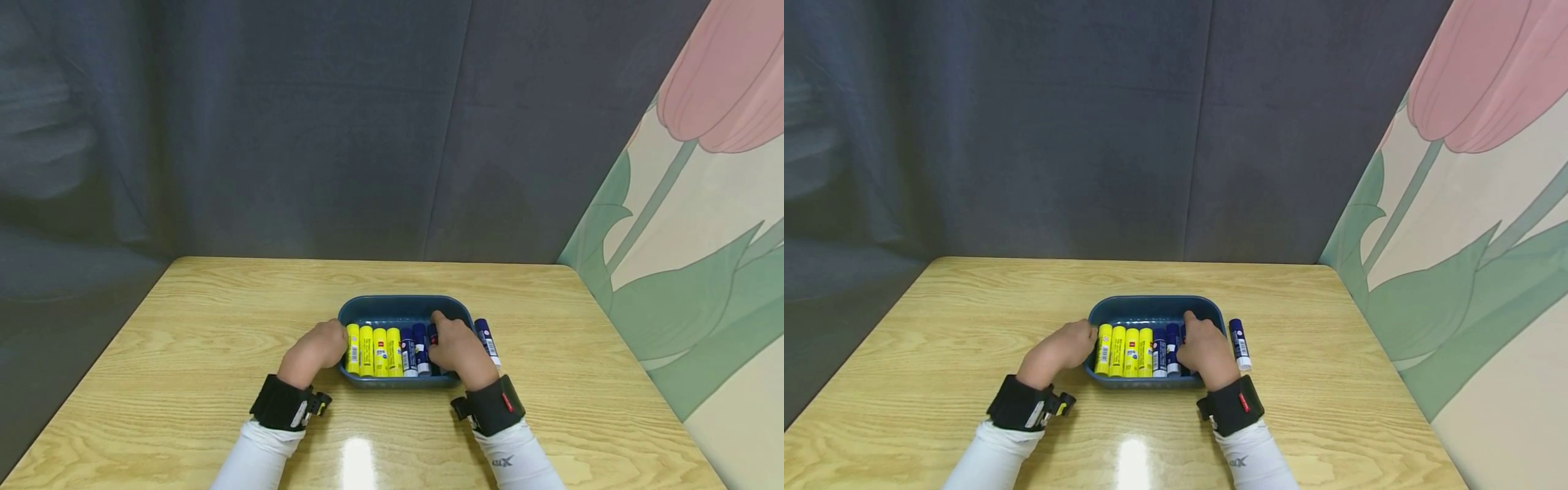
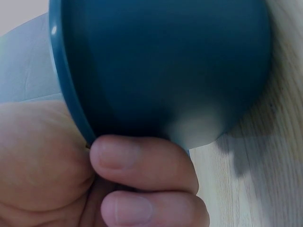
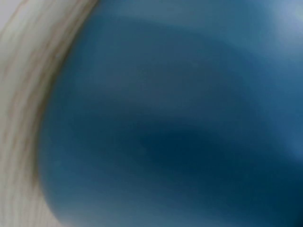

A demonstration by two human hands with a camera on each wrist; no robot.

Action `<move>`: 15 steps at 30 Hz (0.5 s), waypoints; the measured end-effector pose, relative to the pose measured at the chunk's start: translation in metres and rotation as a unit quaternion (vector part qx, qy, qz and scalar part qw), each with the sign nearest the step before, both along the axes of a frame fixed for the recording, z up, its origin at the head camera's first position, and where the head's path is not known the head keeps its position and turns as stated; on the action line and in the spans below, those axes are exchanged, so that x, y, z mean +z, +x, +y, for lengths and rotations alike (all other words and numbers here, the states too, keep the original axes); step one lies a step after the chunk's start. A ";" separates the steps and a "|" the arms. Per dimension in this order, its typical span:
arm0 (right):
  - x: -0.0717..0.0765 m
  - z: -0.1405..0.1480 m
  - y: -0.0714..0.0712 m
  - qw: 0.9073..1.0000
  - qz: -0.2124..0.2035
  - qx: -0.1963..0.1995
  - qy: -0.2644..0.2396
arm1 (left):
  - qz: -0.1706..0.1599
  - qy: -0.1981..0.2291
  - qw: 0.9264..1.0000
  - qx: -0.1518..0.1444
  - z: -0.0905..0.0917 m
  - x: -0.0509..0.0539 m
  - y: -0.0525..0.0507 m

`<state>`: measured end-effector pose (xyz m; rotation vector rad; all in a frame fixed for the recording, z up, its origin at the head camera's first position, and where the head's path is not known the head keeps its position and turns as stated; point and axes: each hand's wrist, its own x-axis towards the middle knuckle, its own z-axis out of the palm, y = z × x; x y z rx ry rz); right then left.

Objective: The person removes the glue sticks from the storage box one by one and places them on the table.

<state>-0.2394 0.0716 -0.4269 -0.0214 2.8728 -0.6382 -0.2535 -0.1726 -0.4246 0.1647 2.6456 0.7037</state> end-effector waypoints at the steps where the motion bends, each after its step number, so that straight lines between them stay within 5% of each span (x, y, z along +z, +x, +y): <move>1: 0.000 0.000 0.000 1.000 0.000 0.000 -0.001 | 0.000 0.000 1.000 0.000 0.000 0.000 0.000; 15: -0.001 0.001 -0.001 1.000 0.007 0.007 -0.001 | -0.003 0.002 1.000 0.002 0.000 -0.001 -0.001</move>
